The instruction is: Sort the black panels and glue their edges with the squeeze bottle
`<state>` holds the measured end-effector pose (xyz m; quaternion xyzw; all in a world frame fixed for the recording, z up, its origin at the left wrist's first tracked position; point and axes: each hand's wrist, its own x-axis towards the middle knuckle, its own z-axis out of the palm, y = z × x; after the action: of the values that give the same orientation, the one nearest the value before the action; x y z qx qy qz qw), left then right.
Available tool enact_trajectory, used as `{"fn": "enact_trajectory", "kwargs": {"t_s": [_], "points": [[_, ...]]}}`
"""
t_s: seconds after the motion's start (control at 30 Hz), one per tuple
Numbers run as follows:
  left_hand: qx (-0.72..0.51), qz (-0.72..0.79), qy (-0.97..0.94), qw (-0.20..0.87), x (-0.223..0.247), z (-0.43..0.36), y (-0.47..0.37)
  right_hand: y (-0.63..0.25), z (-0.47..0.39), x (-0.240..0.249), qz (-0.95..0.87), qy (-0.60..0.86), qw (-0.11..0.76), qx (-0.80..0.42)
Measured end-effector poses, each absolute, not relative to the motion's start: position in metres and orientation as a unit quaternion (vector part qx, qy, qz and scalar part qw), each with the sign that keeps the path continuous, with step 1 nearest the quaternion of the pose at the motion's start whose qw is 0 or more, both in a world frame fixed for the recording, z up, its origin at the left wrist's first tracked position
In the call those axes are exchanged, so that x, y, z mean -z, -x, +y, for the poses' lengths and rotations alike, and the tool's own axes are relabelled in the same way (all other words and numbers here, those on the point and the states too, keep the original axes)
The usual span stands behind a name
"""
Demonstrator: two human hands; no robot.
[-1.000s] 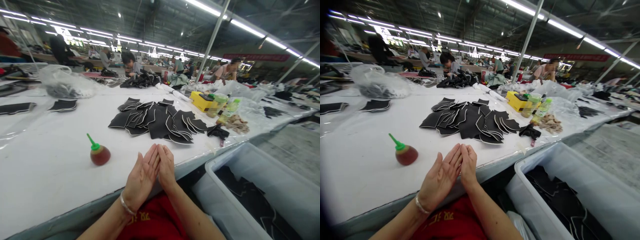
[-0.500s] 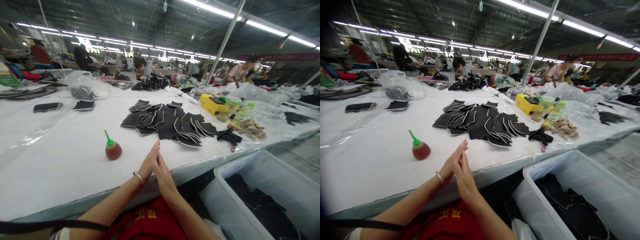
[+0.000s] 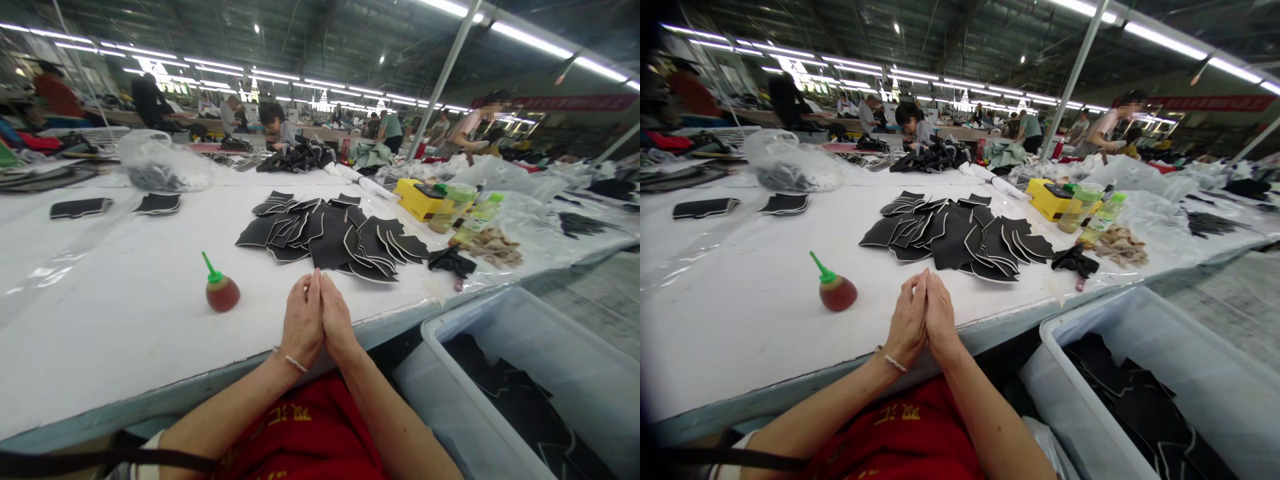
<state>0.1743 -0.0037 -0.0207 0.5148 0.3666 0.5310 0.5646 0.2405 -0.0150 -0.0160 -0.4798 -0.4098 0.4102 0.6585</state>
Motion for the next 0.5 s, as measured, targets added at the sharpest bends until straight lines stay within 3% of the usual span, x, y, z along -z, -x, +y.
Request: {"fn": "enact_trajectory", "kwargs": {"t_s": [0.17,0.33,0.5], "points": [[-0.511,0.466,-0.574,0.439,0.028,0.006,-0.166,-0.239,-0.028,0.024,-0.408,0.43,0.651,-0.474],[-0.472,0.449,-0.636,0.413,0.03,0.008,-0.157,-0.231,-0.032,0.032,-0.427,0.419,0.673,-0.435],[-0.545,0.376,-0.616,0.427,0.034,0.0,-0.16,-0.229,-0.017,0.033,-0.413,0.467,0.656,-0.425]]}}
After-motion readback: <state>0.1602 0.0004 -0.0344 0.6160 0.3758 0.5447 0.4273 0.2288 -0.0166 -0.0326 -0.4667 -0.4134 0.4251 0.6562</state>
